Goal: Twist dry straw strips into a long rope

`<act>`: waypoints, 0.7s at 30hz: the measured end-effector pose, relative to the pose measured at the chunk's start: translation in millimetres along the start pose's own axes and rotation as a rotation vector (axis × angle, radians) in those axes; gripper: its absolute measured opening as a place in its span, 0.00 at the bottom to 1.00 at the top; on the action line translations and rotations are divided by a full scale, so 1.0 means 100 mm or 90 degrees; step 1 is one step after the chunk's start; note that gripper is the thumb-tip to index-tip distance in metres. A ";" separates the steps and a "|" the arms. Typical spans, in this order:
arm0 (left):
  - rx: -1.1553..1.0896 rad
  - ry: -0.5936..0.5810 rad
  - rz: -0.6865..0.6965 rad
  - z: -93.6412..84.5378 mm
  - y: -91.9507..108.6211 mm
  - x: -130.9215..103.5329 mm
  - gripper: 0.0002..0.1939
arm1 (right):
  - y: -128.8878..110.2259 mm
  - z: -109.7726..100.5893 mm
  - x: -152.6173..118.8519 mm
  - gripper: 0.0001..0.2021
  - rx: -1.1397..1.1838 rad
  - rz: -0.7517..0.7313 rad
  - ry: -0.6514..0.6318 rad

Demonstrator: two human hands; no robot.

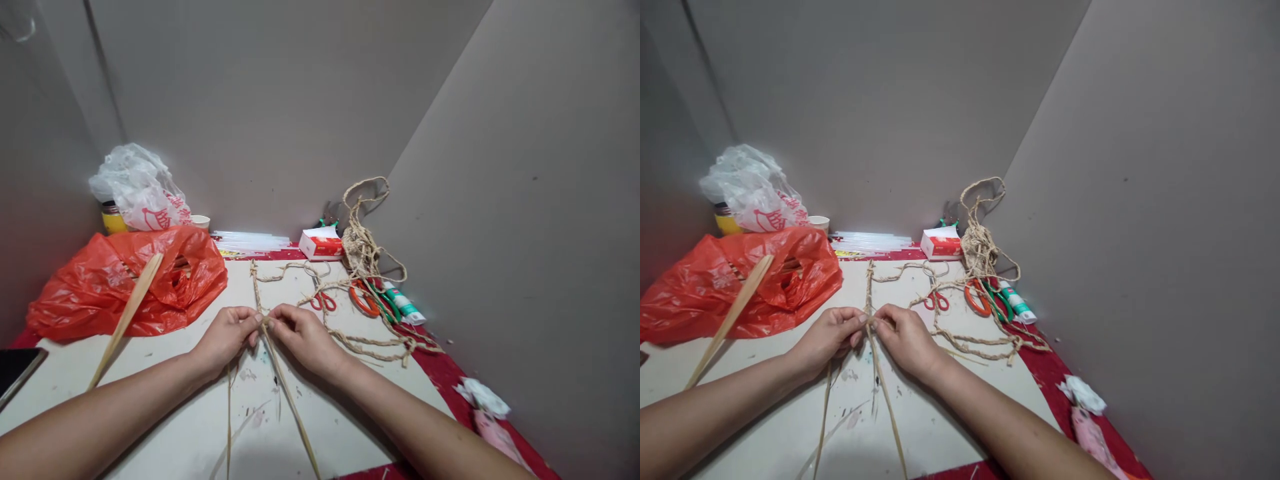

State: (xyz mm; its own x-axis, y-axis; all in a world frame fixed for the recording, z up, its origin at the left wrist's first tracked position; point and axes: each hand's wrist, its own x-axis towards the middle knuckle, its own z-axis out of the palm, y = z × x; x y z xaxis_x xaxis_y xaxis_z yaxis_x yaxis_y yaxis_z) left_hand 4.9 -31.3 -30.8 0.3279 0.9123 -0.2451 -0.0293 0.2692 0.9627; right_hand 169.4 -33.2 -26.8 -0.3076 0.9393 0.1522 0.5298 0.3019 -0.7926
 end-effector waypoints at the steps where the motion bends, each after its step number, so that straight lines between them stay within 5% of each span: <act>1: 0.002 -0.008 -0.001 0.00 0.00 0.00 0.17 | 0.00 -0.02 0.00 0.09 -0.025 -0.009 -0.001; 14: -0.011 -0.004 0.004 0.05 0.06 -0.01 0.11 | -0.09 -0.13 -0.02 0.08 -0.229 -0.055 -0.001; 21: 0.074 0.004 0.080 0.02 -0.05 0.02 0.10 | -0.10 -0.13 0.00 0.10 0.007 0.107 -0.063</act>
State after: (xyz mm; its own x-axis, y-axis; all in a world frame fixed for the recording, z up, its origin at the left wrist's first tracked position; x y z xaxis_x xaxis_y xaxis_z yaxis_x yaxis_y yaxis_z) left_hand 7.4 -31.7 -35.7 0.3223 0.9387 -0.1221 0.0399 0.1154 0.9925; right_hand 174.2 -34.0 -11.5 -0.2926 0.9554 -0.0408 0.5716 0.1405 -0.8084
